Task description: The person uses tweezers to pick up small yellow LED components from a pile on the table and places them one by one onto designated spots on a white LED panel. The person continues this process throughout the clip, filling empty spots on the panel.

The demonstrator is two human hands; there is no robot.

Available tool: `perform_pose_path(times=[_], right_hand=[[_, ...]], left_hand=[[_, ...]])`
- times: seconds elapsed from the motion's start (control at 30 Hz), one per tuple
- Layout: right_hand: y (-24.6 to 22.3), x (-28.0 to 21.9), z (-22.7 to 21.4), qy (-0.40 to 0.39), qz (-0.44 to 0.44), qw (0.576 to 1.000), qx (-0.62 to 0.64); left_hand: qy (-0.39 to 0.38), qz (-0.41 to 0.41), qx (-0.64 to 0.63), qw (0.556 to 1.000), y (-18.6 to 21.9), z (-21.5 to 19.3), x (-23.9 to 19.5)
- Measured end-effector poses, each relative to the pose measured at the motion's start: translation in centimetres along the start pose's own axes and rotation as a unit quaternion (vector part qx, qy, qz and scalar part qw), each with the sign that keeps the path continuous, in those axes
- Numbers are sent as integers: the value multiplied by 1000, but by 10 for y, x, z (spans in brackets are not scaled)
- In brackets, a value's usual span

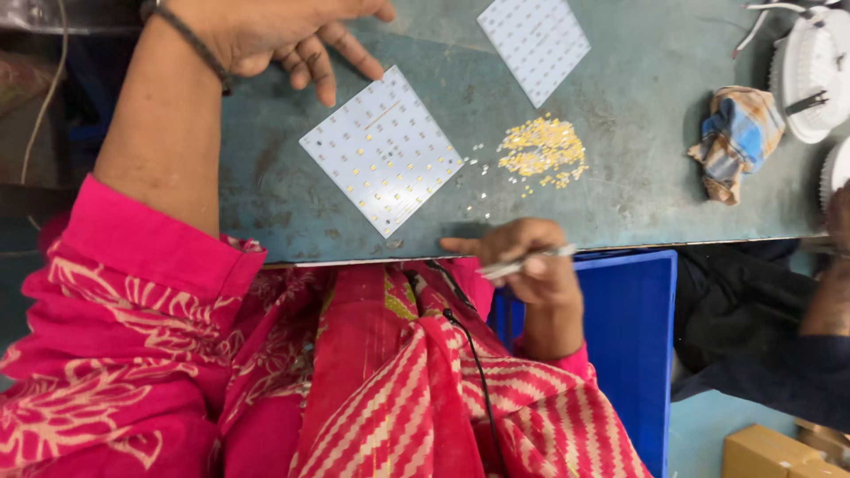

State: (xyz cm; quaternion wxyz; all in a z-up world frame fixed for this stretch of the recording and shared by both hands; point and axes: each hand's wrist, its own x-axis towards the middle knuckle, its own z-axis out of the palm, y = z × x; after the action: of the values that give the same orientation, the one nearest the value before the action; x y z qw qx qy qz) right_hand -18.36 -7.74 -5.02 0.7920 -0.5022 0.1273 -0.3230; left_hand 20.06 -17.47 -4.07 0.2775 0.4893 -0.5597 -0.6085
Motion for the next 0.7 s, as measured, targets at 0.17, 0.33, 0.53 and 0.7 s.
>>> perform_pose_path(times=[0.17, 0.33, 0.53, 0.7], right_hand=[[7, 20, -34, 148, -67, 985, 59], [-38, 19, -75, 327, -161, 928, 75], [-55, -26, -90, 437, -244, 856, -130], [-5, -7, -40, 370, -216, 893, -140]], left_hand=[[12, -61, -13, 998, 36, 2, 1], [-15, -121, 20, 992, 55, 4, 2], [-34, -106, 30, 993, 22, -10, 18], [-78, -73, 31, 994, -6, -22, 40]])
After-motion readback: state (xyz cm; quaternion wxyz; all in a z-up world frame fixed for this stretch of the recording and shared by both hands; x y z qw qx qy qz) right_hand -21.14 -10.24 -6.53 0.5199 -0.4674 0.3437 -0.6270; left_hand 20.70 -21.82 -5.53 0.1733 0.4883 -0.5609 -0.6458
